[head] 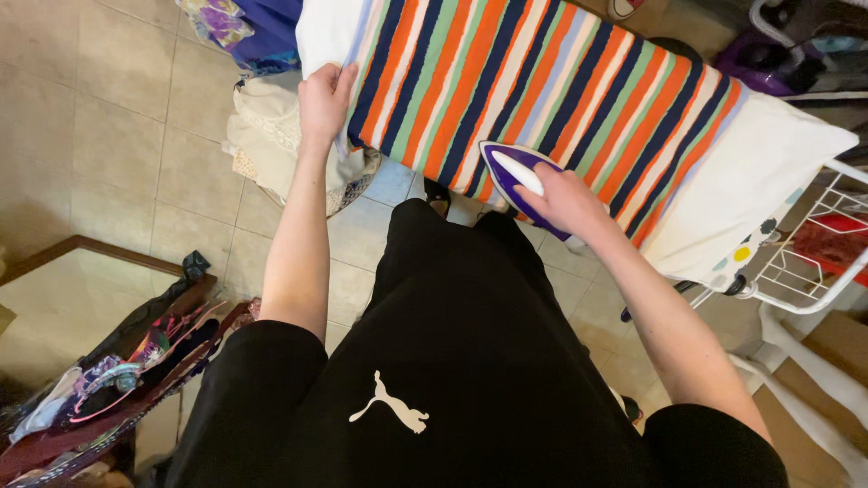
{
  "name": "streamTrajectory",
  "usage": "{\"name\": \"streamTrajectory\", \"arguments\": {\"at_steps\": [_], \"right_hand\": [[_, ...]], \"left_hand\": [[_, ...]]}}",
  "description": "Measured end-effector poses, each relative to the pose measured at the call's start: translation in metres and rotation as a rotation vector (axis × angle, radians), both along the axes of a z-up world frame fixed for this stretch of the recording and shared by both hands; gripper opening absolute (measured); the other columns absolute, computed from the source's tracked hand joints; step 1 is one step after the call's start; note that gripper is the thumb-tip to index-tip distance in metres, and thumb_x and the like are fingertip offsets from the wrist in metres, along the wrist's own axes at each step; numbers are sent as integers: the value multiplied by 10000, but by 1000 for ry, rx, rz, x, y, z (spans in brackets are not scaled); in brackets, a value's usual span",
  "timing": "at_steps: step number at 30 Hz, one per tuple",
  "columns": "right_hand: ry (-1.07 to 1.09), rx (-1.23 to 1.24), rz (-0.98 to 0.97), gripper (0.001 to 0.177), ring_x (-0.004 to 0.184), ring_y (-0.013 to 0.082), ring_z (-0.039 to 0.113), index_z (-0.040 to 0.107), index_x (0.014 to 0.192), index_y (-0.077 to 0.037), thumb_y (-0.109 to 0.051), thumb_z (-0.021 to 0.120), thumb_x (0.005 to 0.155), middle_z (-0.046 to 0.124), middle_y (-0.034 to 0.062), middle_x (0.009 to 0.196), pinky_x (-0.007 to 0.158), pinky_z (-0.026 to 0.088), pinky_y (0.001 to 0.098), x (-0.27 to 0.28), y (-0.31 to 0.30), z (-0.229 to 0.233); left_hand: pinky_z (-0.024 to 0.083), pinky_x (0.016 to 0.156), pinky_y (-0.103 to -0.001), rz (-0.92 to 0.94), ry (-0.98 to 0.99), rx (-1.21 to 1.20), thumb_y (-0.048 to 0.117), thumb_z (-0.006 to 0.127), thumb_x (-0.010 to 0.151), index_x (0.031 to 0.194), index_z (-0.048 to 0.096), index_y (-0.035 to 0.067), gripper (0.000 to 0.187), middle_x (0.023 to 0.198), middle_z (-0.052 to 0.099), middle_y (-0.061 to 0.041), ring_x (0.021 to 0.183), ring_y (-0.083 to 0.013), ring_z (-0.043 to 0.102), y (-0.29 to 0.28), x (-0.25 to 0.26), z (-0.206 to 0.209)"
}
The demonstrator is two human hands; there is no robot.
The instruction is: The person irons a striped piece of fabric on an ironing board with an iron. They hold the fabric in place by hand while sliding the iron across the surface and rearranging the fabric.
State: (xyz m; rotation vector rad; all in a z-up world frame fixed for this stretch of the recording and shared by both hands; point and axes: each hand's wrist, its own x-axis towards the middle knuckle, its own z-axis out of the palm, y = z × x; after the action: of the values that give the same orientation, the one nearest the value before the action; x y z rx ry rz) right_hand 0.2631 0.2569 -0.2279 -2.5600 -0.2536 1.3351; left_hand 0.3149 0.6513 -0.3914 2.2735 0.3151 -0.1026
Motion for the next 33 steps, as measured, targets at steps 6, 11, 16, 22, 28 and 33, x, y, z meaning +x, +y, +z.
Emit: {"name": "streamTrajectory", "arguments": {"at_steps": [6,11,16,22,28,33], "right_hand": [[-21,-14,-3,466,768,357,654,547,1146,-21,-476,478,1073,671,196,951,591,526,494,-28,-4,-5],[-87,48,-26,454,661,300,664,576,1177,25,-415,520,1079,698,173,897,503,534,424,-32,-11,-5],[-136,62,-129,496,874,338,739,511,1379,62,-346,492,1098,679,271,1169,633,684,395,-12,-27,5],[-143,-55,-306,451,881,309,745,497,1418,76,-285,468,1150,682,257,1137,564,708,343,25,-61,22],[-200,-104,-521,445,814,287,701,519,1381,67,-327,507,1173,660,223,1105,540,645,335,52,-125,8],[-342,-97,-561,502,935,369,674,580,1328,52,-414,528,1146,666,239,1136,733,563,496,68,-184,-17]], "left_hand": [[319,573,-372,-3,-15,-10,382,648,1110,716,431,124,519,586,432,6,582,-144,384,0,1,1],[355,619,-391,-7,-1,31,431,627,1109,713,442,129,531,592,474,-18,599,-189,446,2,2,-3],[342,623,-392,-15,-7,40,442,635,1113,712,418,130,553,591,419,-10,610,-177,376,5,2,-9],[351,637,-396,2,15,59,463,630,1106,704,411,136,562,601,395,-24,626,-202,373,4,1,-6],[331,611,-381,14,7,48,439,647,1109,701,402,141,562,592,391,-1,611,-167,353,5,1,-11],[330,629,-366,27,32,32,417,654,1102,702,413,142,542,608,377,14,643,-154,325,1,1,-1]]}}
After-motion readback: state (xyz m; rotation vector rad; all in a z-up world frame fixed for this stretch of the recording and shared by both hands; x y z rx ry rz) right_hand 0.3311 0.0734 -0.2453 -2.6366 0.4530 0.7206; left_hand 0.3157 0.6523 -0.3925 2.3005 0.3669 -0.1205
